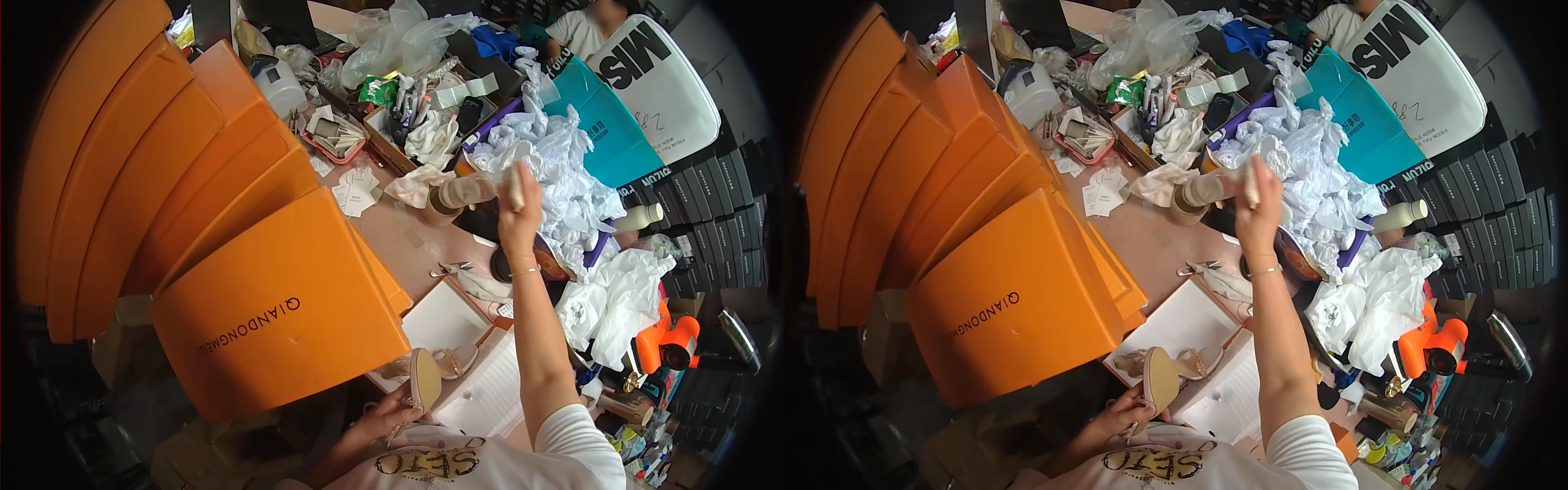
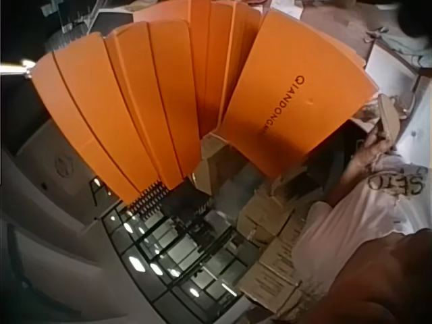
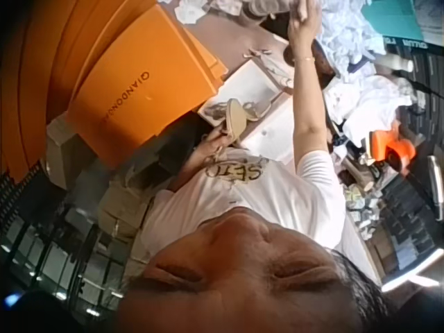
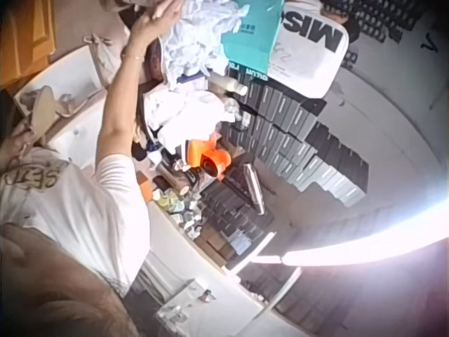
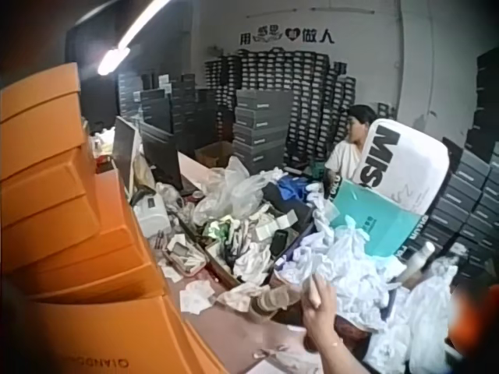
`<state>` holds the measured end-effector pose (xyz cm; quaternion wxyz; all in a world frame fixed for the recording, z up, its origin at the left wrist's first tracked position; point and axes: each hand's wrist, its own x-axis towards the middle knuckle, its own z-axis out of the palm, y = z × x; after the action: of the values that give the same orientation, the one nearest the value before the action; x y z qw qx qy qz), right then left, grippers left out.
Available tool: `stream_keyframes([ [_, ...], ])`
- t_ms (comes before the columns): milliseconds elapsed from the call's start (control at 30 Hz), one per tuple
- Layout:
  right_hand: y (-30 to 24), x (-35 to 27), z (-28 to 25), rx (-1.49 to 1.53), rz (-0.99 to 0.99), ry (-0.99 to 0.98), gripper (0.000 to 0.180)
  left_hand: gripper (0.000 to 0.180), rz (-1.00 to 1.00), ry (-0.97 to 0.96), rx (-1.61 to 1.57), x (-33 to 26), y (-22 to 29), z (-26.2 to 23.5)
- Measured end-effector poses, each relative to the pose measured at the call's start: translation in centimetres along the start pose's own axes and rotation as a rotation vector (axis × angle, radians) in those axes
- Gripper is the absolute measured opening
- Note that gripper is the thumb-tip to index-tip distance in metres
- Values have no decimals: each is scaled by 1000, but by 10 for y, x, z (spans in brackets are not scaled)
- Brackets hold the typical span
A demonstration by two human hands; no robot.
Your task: The person is inspecting and packing a pair of high-heeled sandals into a box with protective tissue paper.
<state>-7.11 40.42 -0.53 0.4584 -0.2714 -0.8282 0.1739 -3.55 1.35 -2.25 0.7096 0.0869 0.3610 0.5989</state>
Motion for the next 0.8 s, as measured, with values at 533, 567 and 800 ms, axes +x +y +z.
stream_keyframes([
  [533,-3,-10,31,56,-52,-147,48,49,156,-130,39,38,30,-6],
  [567,-4,-12,45,41,1,-285,52,49,158,-52,161,33,33,-7],
  [800,-32,-32,-7,152,195,-450,36,41,48,-177,-111,23,44,-3],
])
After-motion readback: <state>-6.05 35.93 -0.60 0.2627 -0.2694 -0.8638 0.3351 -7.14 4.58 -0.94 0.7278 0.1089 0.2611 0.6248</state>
